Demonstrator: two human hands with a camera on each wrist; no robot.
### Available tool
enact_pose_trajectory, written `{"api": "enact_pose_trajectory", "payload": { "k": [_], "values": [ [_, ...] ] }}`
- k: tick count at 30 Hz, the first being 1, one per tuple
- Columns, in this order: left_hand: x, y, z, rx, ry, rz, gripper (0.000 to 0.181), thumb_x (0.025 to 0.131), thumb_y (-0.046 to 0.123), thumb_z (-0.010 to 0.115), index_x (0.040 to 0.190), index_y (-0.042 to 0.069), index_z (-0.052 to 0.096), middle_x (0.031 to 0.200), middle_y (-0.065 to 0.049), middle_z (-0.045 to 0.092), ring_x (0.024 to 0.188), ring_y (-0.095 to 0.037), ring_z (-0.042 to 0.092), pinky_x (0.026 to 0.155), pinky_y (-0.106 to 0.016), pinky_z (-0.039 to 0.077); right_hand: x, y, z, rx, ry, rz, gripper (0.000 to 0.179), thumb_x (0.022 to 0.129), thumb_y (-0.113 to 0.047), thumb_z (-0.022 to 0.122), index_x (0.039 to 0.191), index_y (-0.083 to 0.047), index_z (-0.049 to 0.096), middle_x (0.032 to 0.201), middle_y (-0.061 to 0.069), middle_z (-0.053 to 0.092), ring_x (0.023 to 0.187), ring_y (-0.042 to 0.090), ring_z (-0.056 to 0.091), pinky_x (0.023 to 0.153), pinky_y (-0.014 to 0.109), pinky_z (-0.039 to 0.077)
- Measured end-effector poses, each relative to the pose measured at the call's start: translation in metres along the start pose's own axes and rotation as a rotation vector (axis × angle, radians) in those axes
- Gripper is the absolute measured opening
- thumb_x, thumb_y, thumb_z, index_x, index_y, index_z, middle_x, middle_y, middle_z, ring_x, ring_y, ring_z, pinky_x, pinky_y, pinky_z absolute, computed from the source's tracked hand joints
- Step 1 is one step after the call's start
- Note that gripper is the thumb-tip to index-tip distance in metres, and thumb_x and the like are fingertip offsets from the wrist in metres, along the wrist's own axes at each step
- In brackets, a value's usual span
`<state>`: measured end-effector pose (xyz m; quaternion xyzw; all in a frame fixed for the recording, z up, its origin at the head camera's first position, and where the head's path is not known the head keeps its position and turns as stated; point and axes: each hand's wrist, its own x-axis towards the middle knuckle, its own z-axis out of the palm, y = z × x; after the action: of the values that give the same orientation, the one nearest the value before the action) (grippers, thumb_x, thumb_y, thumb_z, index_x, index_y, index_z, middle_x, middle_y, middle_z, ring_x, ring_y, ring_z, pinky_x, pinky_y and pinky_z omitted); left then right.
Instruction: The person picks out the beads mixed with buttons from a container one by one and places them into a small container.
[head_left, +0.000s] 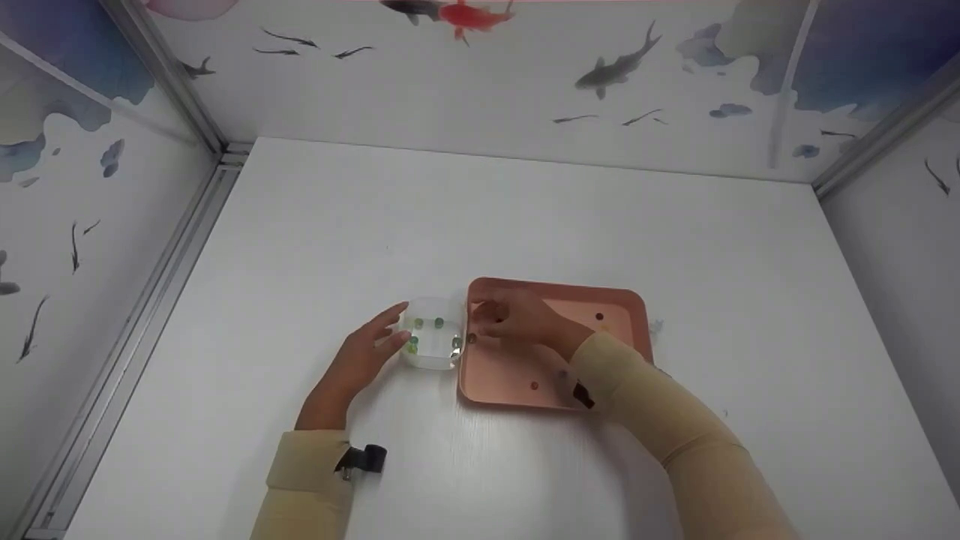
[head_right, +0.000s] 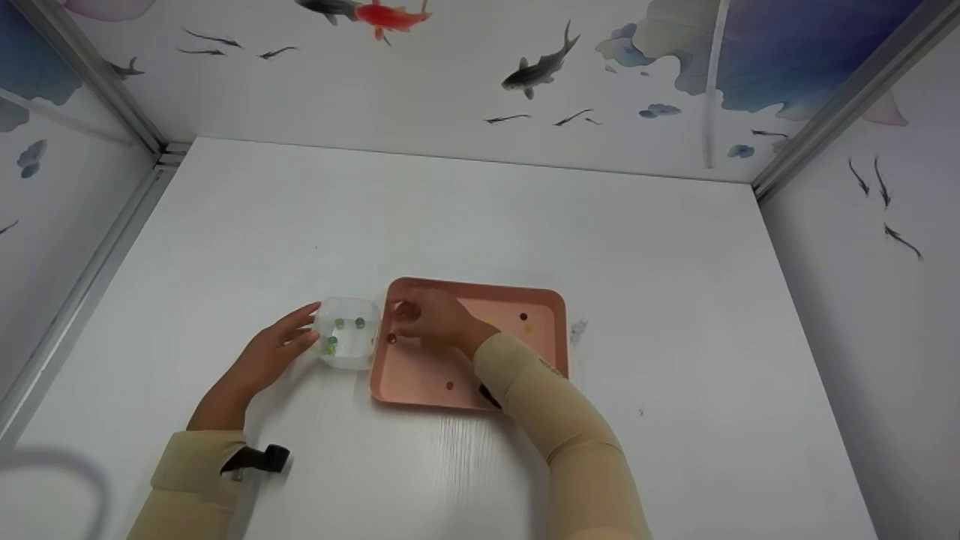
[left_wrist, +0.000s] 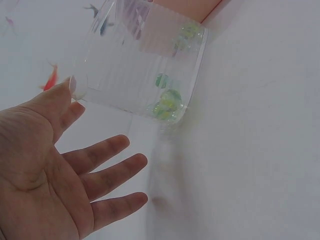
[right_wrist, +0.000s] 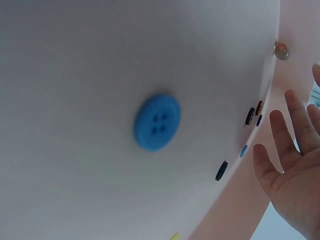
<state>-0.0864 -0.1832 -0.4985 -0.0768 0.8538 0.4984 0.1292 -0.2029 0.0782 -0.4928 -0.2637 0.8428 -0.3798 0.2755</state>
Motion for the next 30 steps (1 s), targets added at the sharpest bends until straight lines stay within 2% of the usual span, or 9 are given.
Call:
{"api": "enact_pose_trajectory", "payload": {
  "k": [4,9,18,26,30],
  "values": [
    [0.000,0.000,0.000,0.000,0.000,0.001,0.055,0.098,0.039,0.054,0.150,0.030,0.036,0.154,-0.008,0.035,0.137,-0.035,0.039,0.108,-0.058,0.033,0.001,0.001,0.002,0.004,-0.002,-0.015,0.046,0.087,-0.016,0.072,0.132,-0.014,0.059,0.116,-0.003,0.067,0.104,0.011,0.061,0.082,0.028,0.051],
    [-0.001,0.000,-0.001,-0.004,-0.002,0.001,0.058,0.097,0.044,0.055,0.150,0.031,0.037,0.154,-0.007,0.036,0.137,-0.034,0.039,0.108,-0.058,0.033,0.001,0.000,0.005,-0.077,-0.003,-0.034,0.048,0.088,-0.015,0.071,0.134,-0.014,0.058,0.116,-0.004,0.066,0.099,0.011,0.059,0.077,0.024,0.050],
    [0.000,0.000,-0.001,-0.007,0.003,0.007,0.055,0.098,0.039,0.054,0.149,0.030,0.037,0.155,-0.007,0.035,0.137,-0.034,0.040,0.108,-0.057,0.033,0.003,0.000,0.008,-0.128,0.006,-0.035,0.042,0.088,-0.014,0.070,0.129,-0.013,0.061,0.115,-0.004,0.066,0.098,0.012,0.057,0.085,0.027,0.051],
    [-0.003,0.001,-0.001,-0.018,-0.001,0.013,0.055,0.099,0.039,0.054,0.150,0.030,0.036,0.155,-0.010,0.035,0.138,-0.035,0.038,0.107,-0.058,0.034,0.004,0.002,0.011,-0.027,-0.012,-0.014,0.041,0.087,-0.013,0.071,0.127,-0.010,0.061,0.114,-0.003,0.067,0.100,0.011,0.059,0.088,0.027,0.052],
    [-0.003,0.001,0.000,-0.013,0.001,0.010,0.055,0.099,0.038,0.054,0.150,0.030,0.036,0.155,-0.010,0.034,0.137,-0.035,0.038,0.107,-0.058,0.034,0.003,0.001,0.013,-0.045,0.000,-0.026,0.040,0.087,-0.011,0.069,0.126,-0.009,0.061,0.113,-0.003,0.067,0.099,0.011,0.060,0.089,0.027,0.052]
  ]
}}
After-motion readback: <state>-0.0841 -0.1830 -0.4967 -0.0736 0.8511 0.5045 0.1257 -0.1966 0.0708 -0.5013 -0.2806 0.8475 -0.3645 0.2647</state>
